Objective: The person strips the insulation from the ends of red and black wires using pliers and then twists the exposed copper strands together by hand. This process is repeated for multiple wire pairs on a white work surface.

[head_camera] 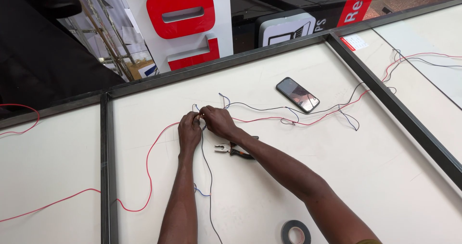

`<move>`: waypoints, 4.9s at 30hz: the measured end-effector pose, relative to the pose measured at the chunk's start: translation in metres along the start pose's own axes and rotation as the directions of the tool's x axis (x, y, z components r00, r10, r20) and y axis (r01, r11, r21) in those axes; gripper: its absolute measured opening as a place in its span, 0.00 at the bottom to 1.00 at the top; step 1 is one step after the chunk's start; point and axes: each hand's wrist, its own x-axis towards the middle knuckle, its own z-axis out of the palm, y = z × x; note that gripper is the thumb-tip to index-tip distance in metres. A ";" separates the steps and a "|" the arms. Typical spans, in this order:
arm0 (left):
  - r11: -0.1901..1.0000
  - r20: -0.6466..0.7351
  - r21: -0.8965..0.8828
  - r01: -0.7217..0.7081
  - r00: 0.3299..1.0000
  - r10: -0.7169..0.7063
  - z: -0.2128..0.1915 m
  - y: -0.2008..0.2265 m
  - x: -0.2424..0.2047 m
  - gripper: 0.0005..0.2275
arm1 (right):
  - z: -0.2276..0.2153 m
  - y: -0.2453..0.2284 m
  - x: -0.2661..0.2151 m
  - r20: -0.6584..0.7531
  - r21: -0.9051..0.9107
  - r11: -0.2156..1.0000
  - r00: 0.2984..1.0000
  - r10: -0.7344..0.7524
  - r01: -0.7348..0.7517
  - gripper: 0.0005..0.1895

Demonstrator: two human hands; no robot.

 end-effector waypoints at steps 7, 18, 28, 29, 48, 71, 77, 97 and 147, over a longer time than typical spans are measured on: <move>1.000 -0.012 -0.005 -0.027 1.000 0.027 0.001 -0.003 -0.001 0.09 | 0.016 0.007 0.009 -0.014 0.021 0.996 0.996 0.092 -0.092 0.06; 0.965 -0.011 0.184 -0.189 0.981 0.194 0.006 -0.013 -0.002 0.07 | 0.077 0.088 0.038 0.476 0.576 0.574 0.810 0.344 -0.582 0.10; 0.776 0.124 0.630 -0.029 0.990 -0.063 -0.098 0.000 -0.056 0.21 | 0.052 0.055 0.019 0.363 0.343 0.788 0.846 0.391 -0.512 0.13; 0.838 0.120 0.540 0.079 0.978 -0.170 -0.110 0.010 -0.070 0.21 | 0.046 0.048 0.020 0.324 0.297 0.794 0.838 0.439 -0.531 0.11; 0.945 -0.307 0.074 0.317 0.909 -0.281 -0.076 0.057 -0.246 0.13 | -0.049 -0.040 -0.200 0.151 -0.227 0.942 0.946 0.285 -0.248 0.25; 0.894 -0.206 -0.200 0.402 0.875 -0.439 -0.081 0.042 -0.312 0.18 | -0.109 -0.161 -0.308 0.596 0.799 -0.044 0.778 0.199 -0.600 0.33; 0.916 -0.222 -0.201 0.347 0.895 -0.387 -0.086 0.055 -0.320 0.20 | -0.096 -0.190 -0.303 0.609 0.701 0.221 0.730 0.310 -0.678 0.29; 0.850 0.079 0.287 0.441 0.874 -0.480 -0.069 -0.003 -0.191 0.13 | -0.053 -0.206 -0.323 0.438 0.755 0.314 0.799 0.411 -0.575 0.25; 0.808 -0.084 -0.339 0.481 0.840 -0.536 -0.109 0.110 -0.303 0.16 | -0.093 -0.145 -0.258 0.669 0.475 0.588 0.702 0.243 -0.655 0.25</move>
